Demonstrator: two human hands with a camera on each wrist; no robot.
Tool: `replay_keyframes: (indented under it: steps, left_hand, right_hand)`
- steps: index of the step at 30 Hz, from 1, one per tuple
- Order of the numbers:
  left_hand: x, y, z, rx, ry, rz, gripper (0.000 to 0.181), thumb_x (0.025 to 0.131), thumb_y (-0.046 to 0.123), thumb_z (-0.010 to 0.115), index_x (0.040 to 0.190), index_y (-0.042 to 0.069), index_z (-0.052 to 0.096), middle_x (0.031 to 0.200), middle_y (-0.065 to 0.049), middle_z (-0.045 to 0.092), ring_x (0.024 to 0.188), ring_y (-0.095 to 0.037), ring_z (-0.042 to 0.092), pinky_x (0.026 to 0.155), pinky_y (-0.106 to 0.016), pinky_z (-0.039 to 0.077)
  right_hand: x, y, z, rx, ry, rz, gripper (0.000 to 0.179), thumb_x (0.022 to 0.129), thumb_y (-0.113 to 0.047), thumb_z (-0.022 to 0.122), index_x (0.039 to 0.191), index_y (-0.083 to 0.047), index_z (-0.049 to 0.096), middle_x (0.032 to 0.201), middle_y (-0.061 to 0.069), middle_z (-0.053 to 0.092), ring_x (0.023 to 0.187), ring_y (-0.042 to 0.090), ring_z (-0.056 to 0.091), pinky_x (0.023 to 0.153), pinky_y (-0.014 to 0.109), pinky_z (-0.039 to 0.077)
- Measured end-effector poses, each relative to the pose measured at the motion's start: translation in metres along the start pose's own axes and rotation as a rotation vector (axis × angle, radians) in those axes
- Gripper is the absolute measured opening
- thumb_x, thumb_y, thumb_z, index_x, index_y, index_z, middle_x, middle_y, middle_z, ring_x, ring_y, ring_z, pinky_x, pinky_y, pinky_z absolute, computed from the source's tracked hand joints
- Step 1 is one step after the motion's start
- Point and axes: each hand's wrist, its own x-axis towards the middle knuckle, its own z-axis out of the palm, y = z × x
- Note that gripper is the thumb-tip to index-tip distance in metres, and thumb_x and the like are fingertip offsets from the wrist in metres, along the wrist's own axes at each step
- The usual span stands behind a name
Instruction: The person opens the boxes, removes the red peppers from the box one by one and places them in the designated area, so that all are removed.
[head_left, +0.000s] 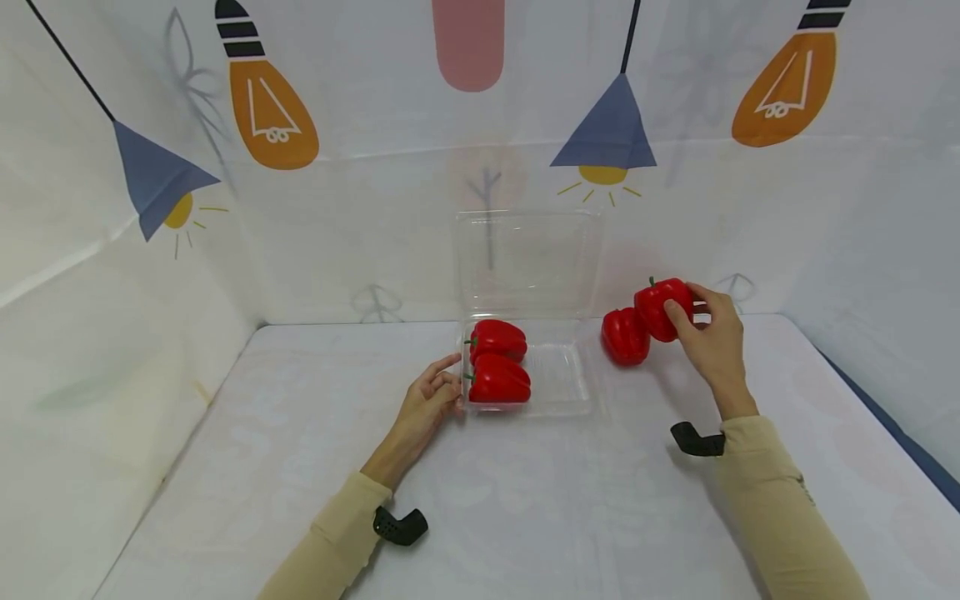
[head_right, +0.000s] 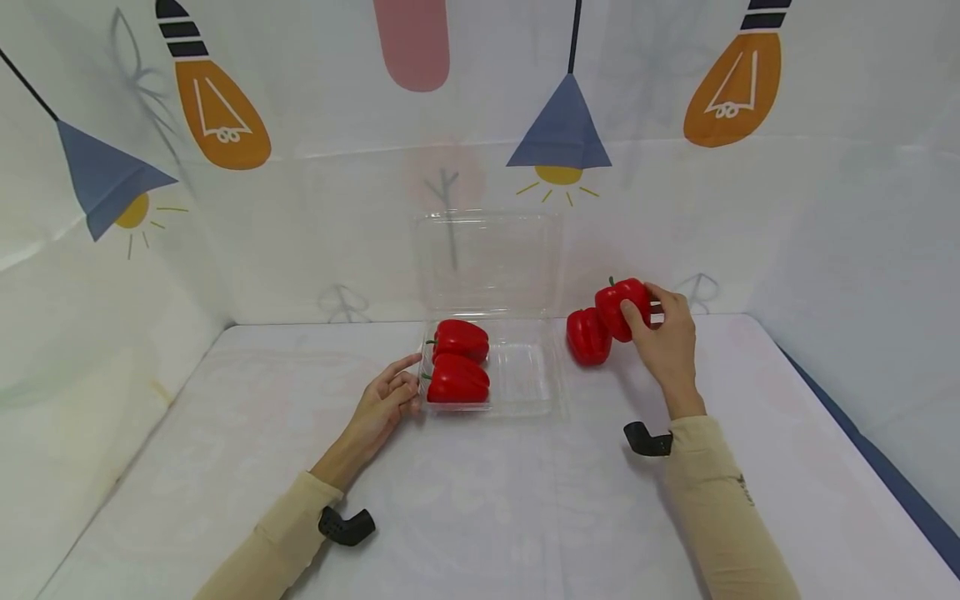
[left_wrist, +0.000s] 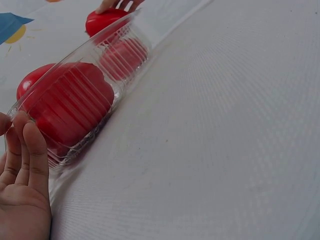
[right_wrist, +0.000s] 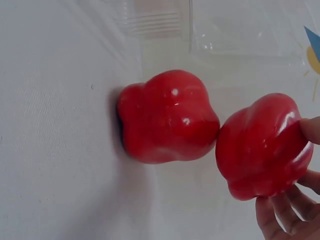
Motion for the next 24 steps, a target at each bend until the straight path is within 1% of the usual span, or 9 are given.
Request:
replay_keyframes:
  steps: [7,9,11,15,18,24]
  left_hand:
    - [0.0,0.0,0.0,0.011,-0.005,0.003,0.051,0.094,0.001,0.049,0.143,0.006,0.034,0.087,0.003,0.052,0.073,-0.01,0.053,0.067,-0.018,0.051]
    - [0.0,-0.001,-0.001,0.007,-0.009,0.007,0.051,0.094,0.0,0.048,0.143,0.005,0.034,0.086,0.003,0.052,0.073,-0.009,0.053,0.066,-0.018,0.051]
    - [0.0,-0.002,-0.001,0.006,-0.012,0.012,0.052,0.093,0.0,0.048,0.143,0.005,0.033,0.086,0.003,0.052,0.072,-0.009,0.053,0.066,-0.018,0.05]
    - [0.001,-0.003,-0.002,0.004,-0.011,0.015,0.052,0.093,-0.001,0.048,0.143,0.004,0.033,0.086,0.003,0.052,0.072,-0.009,0.053,0.065,-0.018,0.05]
    - [0.001,-0.003,-0.002,0.008,-0.01,0.012,0.052,0.094,-0.001,0.048,0.143,0.004,0.033,0.086,0.004,0.052,0.072,-0.008,0.053,0.065,-0.018,0.05]
    - [0.002,-0.004,-0.002,0.014,-0.011,0.013,0.052,0.094,-0.001,0.049,0.143,0.004,0.033,0.085,0.004,0.053,0.072,-0.008,0.053,0.065,-0.018,0.05]
  right_hand:
    - [0.002,0.008,-0.003,-0.002,0.017,0.071,0.055,0.093,-0.039,0.054,0.139,-0.01,0.046,0.131,0.014,0.049,0.111,0.025,0.047,0.074,0.013,0.036]
    - [0.003,0.011,-0.005,-0.003,0.027,0.088,0.055,0.093,-0.04,0.054,0.138,-0.011,0.046,0.132,0.013,0.05,0.11,0.024,0.046,0.073,0.013,0.036]
    - [0.004,0.014,-0.007,-0.001,0.035,0.109,0.055,0.092,-0.04,0.055,0.138,-0.012,0.046,0.132,0.013,0.05,0.111,0.024,0.046,0.071,0.009,0.036]
    - [0.005,0.018,-0.011,0.009,0.024,0.157,0.056,0.092,-0.041,0.054,0.139,-0.012,0.045,0.134,0.014,0.048,0.113,0.027,0.045,0.065,0.004,0.036]
    - [0.005,0.021,-0.012,0.017,0.005,0.193,0.058,0.093,-0.042,0.053,0.14,-0.01,0.044,0.136,0.015,0.047,0.114,0.028,0.044,0.063,0.005,0.037]
    - [0.006,0.025,-0.013,0.034,-0.017,0.243,0.06,0.092,-0.046,0.051,0.139,-0.009,0.044,0.135,0.017,0.048,0.11,0.025,0.044,0.063,0.007,0.04]
